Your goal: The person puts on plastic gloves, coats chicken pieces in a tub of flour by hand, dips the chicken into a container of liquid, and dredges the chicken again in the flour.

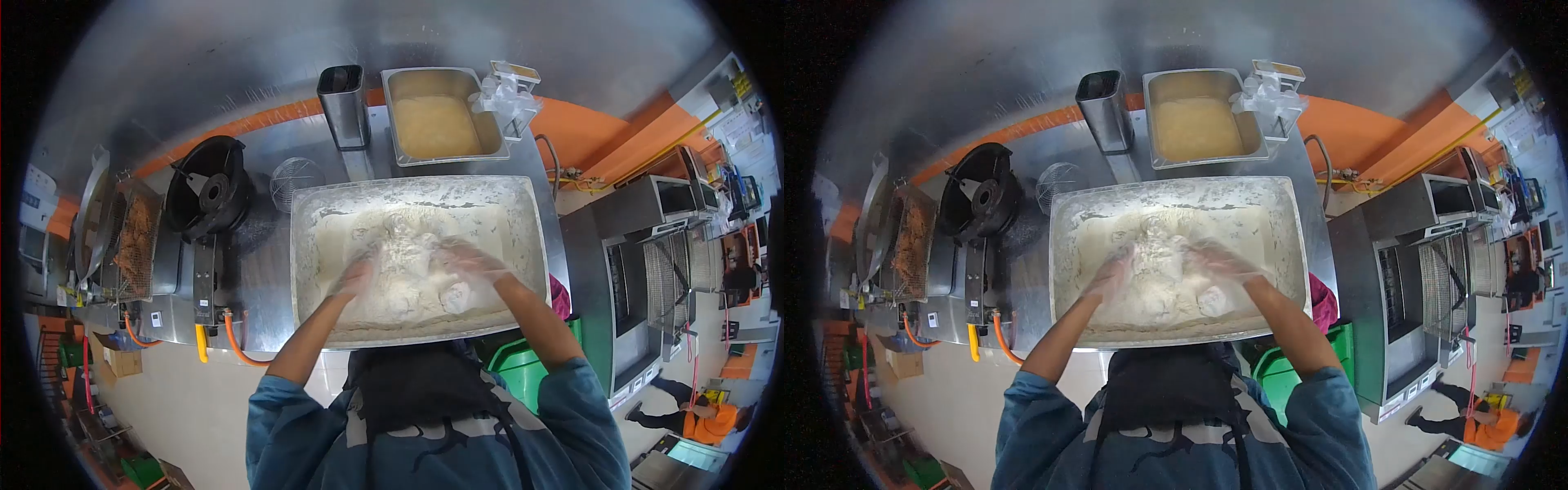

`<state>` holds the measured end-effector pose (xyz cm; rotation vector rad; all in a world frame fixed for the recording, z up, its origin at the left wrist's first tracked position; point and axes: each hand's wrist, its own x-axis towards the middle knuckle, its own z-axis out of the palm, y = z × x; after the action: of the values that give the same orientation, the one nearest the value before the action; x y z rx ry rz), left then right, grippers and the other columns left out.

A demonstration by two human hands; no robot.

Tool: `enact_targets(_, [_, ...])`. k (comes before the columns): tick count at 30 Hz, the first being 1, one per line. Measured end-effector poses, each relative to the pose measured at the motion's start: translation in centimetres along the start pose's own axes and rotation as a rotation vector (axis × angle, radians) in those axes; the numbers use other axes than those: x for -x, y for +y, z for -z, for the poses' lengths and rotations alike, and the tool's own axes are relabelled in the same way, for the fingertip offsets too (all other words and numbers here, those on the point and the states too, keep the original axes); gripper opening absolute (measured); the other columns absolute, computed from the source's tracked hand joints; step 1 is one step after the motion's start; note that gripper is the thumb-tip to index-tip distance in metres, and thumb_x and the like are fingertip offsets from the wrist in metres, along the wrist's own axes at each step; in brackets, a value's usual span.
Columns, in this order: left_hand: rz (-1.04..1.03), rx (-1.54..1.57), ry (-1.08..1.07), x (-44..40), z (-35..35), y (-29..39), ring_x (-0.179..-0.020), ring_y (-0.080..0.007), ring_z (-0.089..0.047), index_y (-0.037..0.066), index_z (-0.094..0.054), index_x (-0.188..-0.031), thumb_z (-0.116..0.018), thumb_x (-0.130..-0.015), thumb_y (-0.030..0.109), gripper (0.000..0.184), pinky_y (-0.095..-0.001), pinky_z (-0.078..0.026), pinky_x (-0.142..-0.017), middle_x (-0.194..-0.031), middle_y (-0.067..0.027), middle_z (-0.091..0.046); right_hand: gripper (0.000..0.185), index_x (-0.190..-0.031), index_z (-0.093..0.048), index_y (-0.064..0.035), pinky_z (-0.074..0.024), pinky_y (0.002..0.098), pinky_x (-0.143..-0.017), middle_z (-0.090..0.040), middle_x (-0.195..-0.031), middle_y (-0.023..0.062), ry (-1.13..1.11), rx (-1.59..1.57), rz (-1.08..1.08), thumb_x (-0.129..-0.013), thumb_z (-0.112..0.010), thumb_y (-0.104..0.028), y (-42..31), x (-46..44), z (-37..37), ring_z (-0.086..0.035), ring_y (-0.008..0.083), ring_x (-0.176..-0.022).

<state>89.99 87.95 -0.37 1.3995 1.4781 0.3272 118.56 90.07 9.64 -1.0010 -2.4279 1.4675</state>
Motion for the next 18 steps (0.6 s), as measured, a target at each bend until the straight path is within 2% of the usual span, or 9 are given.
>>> enact_targets(3, [-0.185,-0.338,-0.028,2.0,0.5,-3.8,-0.098,-0.0145,-0.046,0.003,-0.04,-0.118,-0.038,-0.085,0.029,0.042,-0.0272,-0.034,-0.089,-0.107,-0.0097,-0.05,0.044,-0.128,-0.028,-0.0075,-0.0195,0.0279,-0.1,-0.028,-0.131,0.0118,0.015,-0.189,-0.421,-0.088,-0.031,-0.026,-1.1,0.3,0.8,-0.027,0.0195,-0.12])
enact_targets(5, [-0.202,-0.123,-0.119,0.9,-1.7,-6.8,-0.099,-0.0144,-0.045,0.003,-0.04,-0.118,-0.037,-0.086,0.031,0.043,-0.0272,-0.034,-0.089,-0.108,-0.0094,-0.049,0.046,-0.128,-0.026,-0.0061,-0.0183,0.0281,-0.1,-0.025,-0.133,0.0111,0.085,-0.526,-0.328,-0.088,-0.032,-0.028,-2.2,-0.3,-1.4,-0.024,0.0189,-0.122])
enact_targets(6, [-0.129,0.189,-0.197,-0.8,-3.9,-8.4,-0.102,-0.0151,-0.044,0.003,-0.039,-0.119,-0.036,-0.086,0.033,0.044,-0.0279,-0.033,-0.09,-0.111,-0.0094,-0.048,0.049,-0.129,-0.024,-0.0044,-0.0169,0.0287,-0.101,-0.023,-0.134,0.0114,0.117,-0.638,-0.264,-0.088,-0.033,-0.028,-0.5,-1.1,-2.9,-0.022,0.0189,-0.123])
enact_targets(8, [0.04,0.659,-0.267,-1.3,-5.9,-6.7,-0.107,-0.0178,-0.041,0.004,-0.035,-0.122,-0.033,-0.087,0.036,0.048,-0.0298,-0.029,-0.093,-0.118,-0.0087,-0.043,0.051,-0.129,-0.021,-0.0029,-0.0149,0.0294,-0.101,-0.021,-0.134,0.012,0.147,-0.847,-0.153,-0.088,-0.034,-0.03,1.0,-2.5,-5.3,-0.02,0.0192,-0.123])
enact_targets(10, [0.22,0.972,-0.26,0.2,-5.0,0.3,-0.113,-0.0216,-0.036,0.004,-0.03,-0.126,-0.028,-0.088,0.039,0.051,-0.0323,-0.025,-0.097,-0.127,-0.0072,-0.034,0.052,-0.13,-0.021,-0.0034,-0.0136,0.0294,-0.102,-0.022,-0.134,0.0127,0.16,-1.035,-0.062,-0.088,-0.035,-0.031,0.6,-4.0,-6.1,-0.019,0.0196,-0.124])
enact_targets(13, [0.084,0.948,-0.188,1.6,-1.6,2.9,-0.112,-0.0229,-0.038,0.003,-0.033,-0.124,-0.028,-0.088,0.042,0.053,-0.0322,-0.024,-0.098,-0.126,-0.0082,-0.037,0.056,-0.129,-0.023,-0.0033,-0.0232,0.0281,-0.098,-0.029,-0.131,0.0096,0.238,-0.613,-0.225,-0.087,-0.032,-0.039,-1.3,-3.5,-3.1,-0.029,0.0199,-0.118])
enact_targets(14, [0.154,0.769,-0.119,3.2,0.2,5.2,-0.112,-0.0228,-0.038,0.003,-0.034,-0.123,-0.028,-0.088,0.042,0.053,-0.0321,-0.024,-0.097,-0.125,-0.0083,-0.037,0.056,-0.128,-0.024,-0.0032,-0.025,0.0278,-0.097,-0.031,-0.13,0.0092,0.226,-0.385,-0.246,-0.087,-0.031,-0.041,-1.9,-3.0,-2.1,-0.032,0.0199,-0.117])
enact_targets(16, [0.285,0.412,0.018,6.4,3.6,9.2,-0.111,-0.0226,-0.039,0.004,-0.037,-0.122,-0.028,-0.087,0.044,0.054,-0.032,-0.024,-0.097,-0.124,-0.0086,-0.039,0.053,-0.127,-0.027,-0.0032,-0.0245,0.0271,-0.097,-0.035,-0.127,0.01,0.09,0.333,-0.164,-0.088,-0.032,-0.038,-2.2,-0.4,0.6,-0.035,0.0199,-0.115])
enact_targets(18, [0.249,-0.044,-0.071,3.7,3.1,1.9,-0.11,-0.0217,-0.039,0.004,-0.037,-0.122,-0.028,-0.087,0.044,0.054,-0.0313,-0.025,-0.096,-0.123,-0.0087,-0.04,0.053,-0.125,-0.031,-0.0023,-0.0233,0.0295,-0.098,-0.034,-0.128,0.0121,-0.004,-0.121,-0.54,-0.087,-0.034,-0.039,-4.5,0.8,2.7,-0.031,0.0207,-0.117])
